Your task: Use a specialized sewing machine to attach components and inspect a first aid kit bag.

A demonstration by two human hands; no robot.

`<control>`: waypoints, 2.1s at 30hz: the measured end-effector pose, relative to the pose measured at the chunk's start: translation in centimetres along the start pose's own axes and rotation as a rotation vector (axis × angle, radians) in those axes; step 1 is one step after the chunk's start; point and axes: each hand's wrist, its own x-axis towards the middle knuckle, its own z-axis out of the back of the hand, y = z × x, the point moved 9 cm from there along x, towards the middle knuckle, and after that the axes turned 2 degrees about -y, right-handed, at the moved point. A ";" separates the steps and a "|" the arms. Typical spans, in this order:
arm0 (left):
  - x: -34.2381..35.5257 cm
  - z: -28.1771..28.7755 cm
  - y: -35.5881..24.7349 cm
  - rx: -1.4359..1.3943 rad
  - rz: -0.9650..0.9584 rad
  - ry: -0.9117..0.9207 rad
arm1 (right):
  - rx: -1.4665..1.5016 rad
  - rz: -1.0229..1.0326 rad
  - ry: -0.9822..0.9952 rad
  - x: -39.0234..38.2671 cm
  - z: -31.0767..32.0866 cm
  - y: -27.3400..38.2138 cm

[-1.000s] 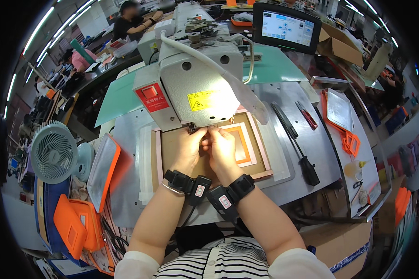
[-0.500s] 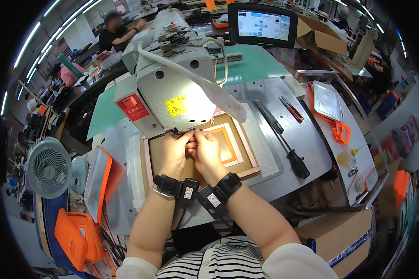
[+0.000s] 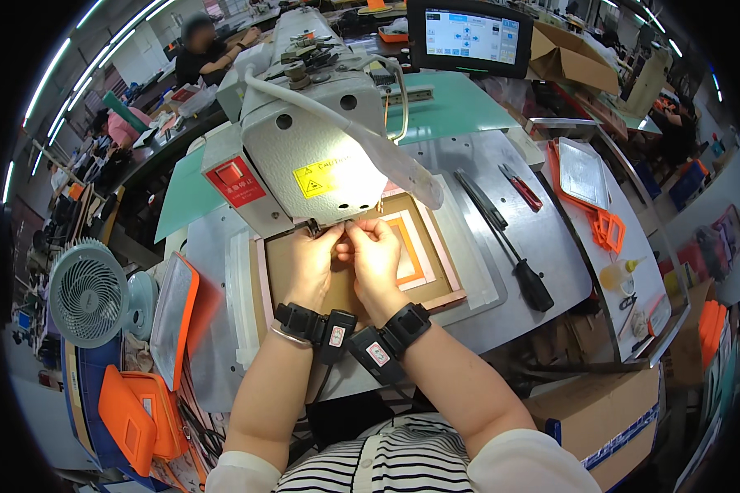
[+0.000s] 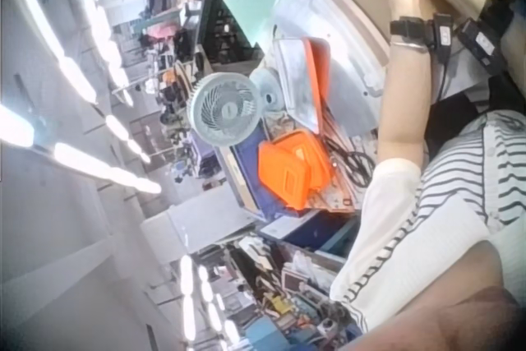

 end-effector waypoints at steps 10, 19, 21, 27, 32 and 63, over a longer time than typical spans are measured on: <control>0.8 0.4 0.4 -0.006 -0.079 0.021 | -0.297 0.213 0.015 -0.4 -0.3 2.3; 0.1 -0.4 0.2 -0.088 0.029 0.033 | -0.327 0.317 -0.030 -0.3 0.0 2.7; 0.1 -0.3 0.4 -0.081 0.044 0.023 | -0.482 0.335 -0.044 -0.3 0.0 2.8; 0.4 0.3 0.6 -0.086 -0.014 -0.003 | -0.547 0.444 -0.098 -0.6 -0.2 3.5; 0.3 0.1 0.1 -0.087 -0.037 0.002 | -0.584 0.510 -0.100 -0.9 -0.4 4.1; -0.1 -0.3 -0.4 -0.127 -0.040 0.024 | -0.770 0.539 -0.130 -0.3 -0.1 3.4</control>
